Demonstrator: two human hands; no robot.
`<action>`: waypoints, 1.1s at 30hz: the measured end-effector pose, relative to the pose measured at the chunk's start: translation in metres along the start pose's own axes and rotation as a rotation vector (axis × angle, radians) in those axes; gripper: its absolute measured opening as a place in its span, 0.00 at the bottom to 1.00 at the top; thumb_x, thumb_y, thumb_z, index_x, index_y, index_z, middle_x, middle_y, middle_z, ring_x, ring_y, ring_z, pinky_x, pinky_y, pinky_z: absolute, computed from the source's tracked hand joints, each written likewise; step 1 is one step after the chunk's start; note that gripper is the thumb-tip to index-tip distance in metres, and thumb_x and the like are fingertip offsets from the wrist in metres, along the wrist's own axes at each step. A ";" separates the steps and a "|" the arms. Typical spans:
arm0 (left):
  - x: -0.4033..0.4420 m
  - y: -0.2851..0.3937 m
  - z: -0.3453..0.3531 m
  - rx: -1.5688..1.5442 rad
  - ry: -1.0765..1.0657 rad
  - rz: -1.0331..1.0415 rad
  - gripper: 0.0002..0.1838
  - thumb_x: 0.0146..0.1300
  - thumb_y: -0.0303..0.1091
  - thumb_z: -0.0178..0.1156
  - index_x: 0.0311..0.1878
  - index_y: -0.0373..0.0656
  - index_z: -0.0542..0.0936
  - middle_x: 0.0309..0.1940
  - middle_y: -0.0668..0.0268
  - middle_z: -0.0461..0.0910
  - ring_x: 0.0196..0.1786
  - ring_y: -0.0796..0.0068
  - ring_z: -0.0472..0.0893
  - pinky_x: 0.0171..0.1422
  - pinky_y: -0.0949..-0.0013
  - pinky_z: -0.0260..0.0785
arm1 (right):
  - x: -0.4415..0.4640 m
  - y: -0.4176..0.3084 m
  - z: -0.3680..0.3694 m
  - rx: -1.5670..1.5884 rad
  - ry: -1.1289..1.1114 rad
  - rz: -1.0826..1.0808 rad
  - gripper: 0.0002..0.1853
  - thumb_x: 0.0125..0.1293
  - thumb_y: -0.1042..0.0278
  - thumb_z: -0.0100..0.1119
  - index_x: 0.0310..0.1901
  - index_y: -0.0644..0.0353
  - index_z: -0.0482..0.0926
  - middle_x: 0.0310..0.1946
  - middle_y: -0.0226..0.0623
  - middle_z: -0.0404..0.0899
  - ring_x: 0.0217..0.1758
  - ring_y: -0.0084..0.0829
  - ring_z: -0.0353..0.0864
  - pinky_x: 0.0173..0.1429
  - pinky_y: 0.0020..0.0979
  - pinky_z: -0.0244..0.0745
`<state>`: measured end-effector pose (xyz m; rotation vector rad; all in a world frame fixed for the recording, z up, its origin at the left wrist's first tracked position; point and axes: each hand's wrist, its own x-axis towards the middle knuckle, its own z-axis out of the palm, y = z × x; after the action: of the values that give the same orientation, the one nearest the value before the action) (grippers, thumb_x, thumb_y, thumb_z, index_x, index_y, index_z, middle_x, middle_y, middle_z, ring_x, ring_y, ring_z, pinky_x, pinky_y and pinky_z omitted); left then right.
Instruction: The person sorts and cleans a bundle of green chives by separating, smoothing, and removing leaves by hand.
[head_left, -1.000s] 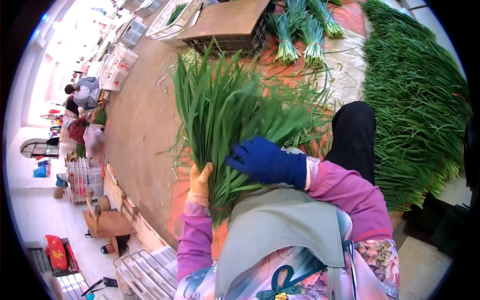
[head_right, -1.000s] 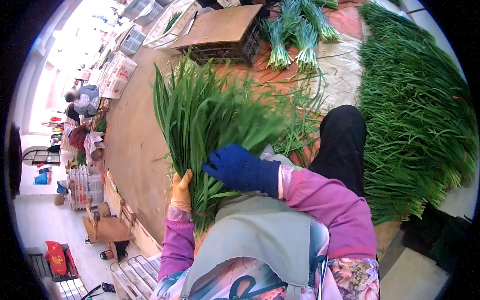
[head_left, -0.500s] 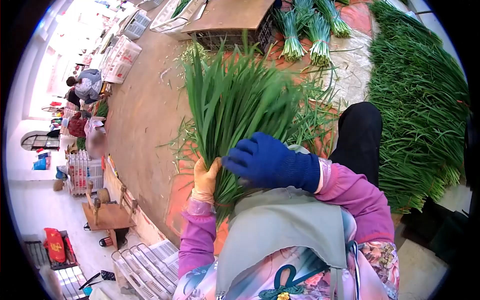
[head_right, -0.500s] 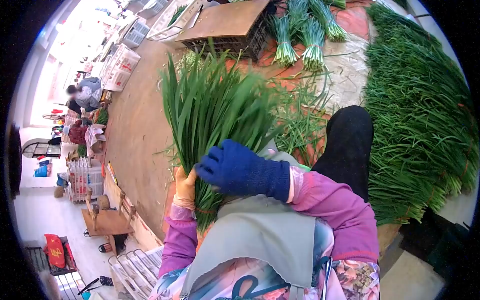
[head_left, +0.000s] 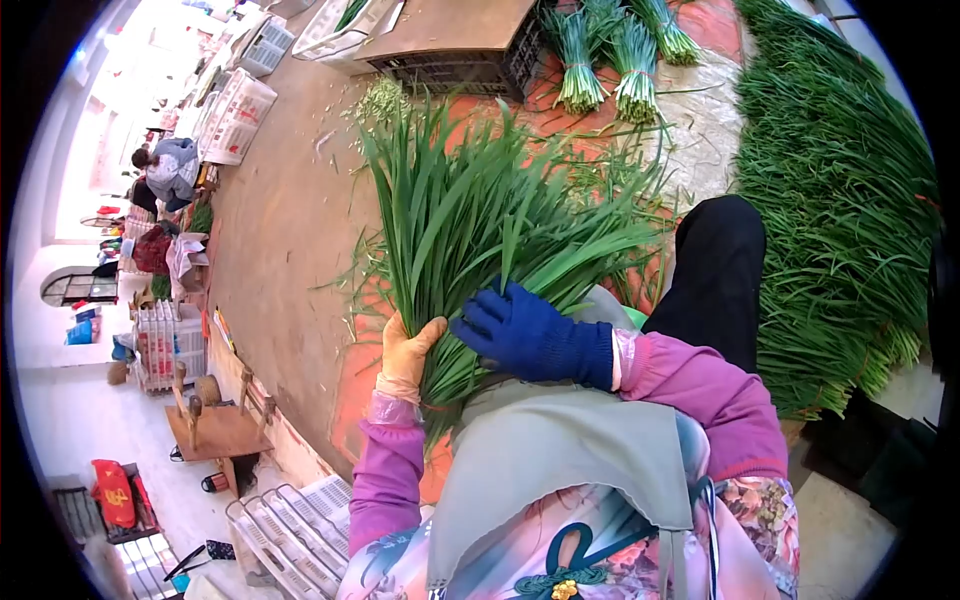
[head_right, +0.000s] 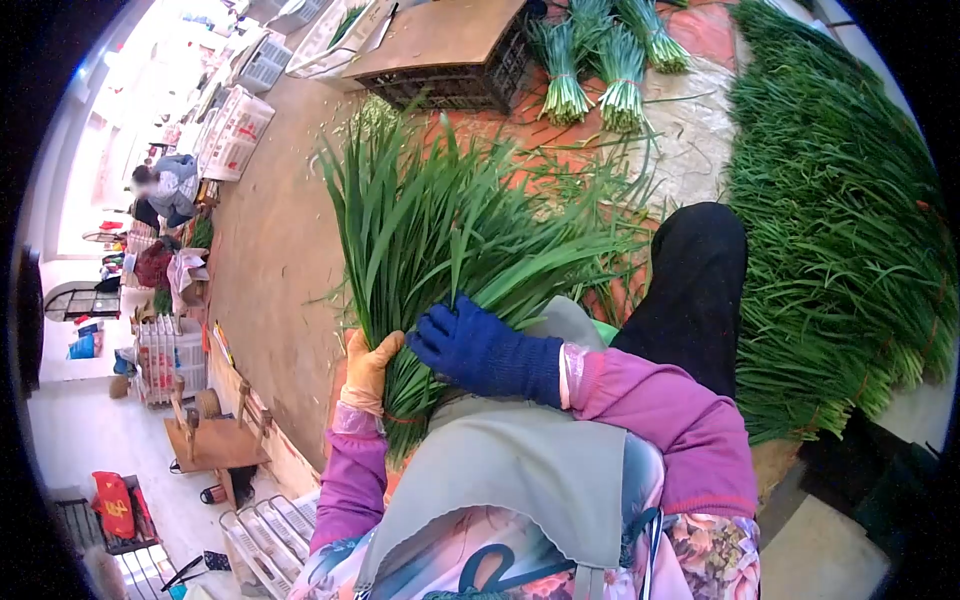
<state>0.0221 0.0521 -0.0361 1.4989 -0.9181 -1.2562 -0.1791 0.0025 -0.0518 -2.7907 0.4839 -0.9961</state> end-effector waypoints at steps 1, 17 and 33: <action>0.000 0.003 0.001 -0.015 0.014 -0.033 0.16 0.53 0.23 0.62 0.47 0.36 0.76 0.38 0.64 0.79 0.36 0.75 0.78 0.44 0.73 0.72 | 0.000 0.000 0.000 -0.031 0.031 -0.014 0.23 0.50 0.58 0.54 0.48 0.60 0.72 0.39 0.37 0.70 0.42 0.36 0.70 0.43 0.44 0.65; 0.003 0.005 0.003 -0.015 0.022 -0.037 0.17 0.52 0.17 0.61 0.46 0.34 0.74 0.37 0.63 0.79 0.36 0.75 0.79 0.45 0.72 0.73 | -0.066 0.042 -0.110 0.468 -0.384 0.387 0.16 0.57 0.61 0.56 0.46 0.56 0.75 0.37 0.41 0.78 0.39 0.43 0.78 0.39 0.38 0.73; -0.001 0.011 0.009 0.220 0.014 0.085 0.17 0.51 0.20 0.62 0.47 0.34 0.75 0.39 0.64 0.79 0.37 0.76 0.78 0.45 0.73 0.71 | 0.013 0.147 -0.108 -0.294 -0.286 0.447 0.22 0.52 0.64 0.57 0.51 0.48 0.73 0.34 0.38 0.77 0.31 0.39 0.79 0.30 0.38 0.73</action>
<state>0.0128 0.0485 -0.0259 1.6182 -1.1275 -1.1101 -0.2756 -0.1424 0.0042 -2.7987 1.2213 -0.4525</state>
